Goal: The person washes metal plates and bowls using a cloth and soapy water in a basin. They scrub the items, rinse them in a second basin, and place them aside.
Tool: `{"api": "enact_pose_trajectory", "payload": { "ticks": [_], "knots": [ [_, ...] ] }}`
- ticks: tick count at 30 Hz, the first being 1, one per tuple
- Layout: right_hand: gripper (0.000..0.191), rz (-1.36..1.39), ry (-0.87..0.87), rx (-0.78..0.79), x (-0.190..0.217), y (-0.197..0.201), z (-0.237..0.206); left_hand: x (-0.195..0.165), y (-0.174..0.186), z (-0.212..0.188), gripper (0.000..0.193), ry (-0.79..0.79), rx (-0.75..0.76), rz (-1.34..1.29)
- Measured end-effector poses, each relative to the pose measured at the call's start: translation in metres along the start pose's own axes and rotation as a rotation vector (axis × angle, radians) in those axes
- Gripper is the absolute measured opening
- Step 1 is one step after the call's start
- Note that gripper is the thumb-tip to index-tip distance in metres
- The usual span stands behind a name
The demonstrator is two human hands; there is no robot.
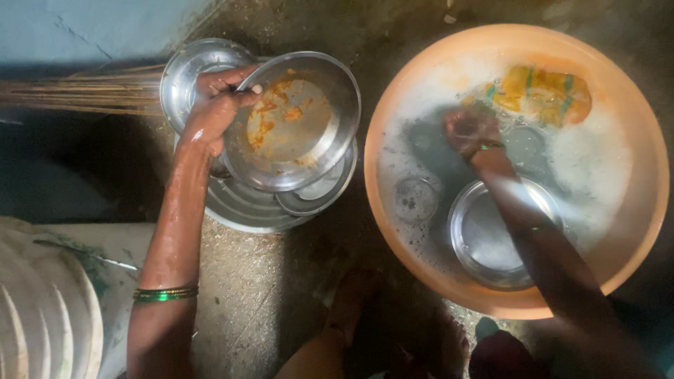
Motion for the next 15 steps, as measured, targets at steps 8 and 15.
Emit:
{"api": "enact_pose_trajectory", "payload": {
  "ticks": [8,15],
  "knots": [
    [0.045,-0.293,0.392,0.684,0.022,-0.234,-0.061,0.035,0.022,0.018,0.044,0.027,-0.143,-0.263],
    [0.018,0.207,0.039,-0.305,0.003,-0.033,0.01,0.029,0.051,0.015,0.039,-0.048,-0.143,-0.141]
  ]
}}
Point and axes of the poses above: each hand's wrist, its own z-axis towards the middle knuckle, its own y-axis out of the back of the hand, x = y × z, the point moved 7 cm from there along z, towards the middle knuckle, and after that the axes turned 12 degrees about -x, right-handed, at the moved point
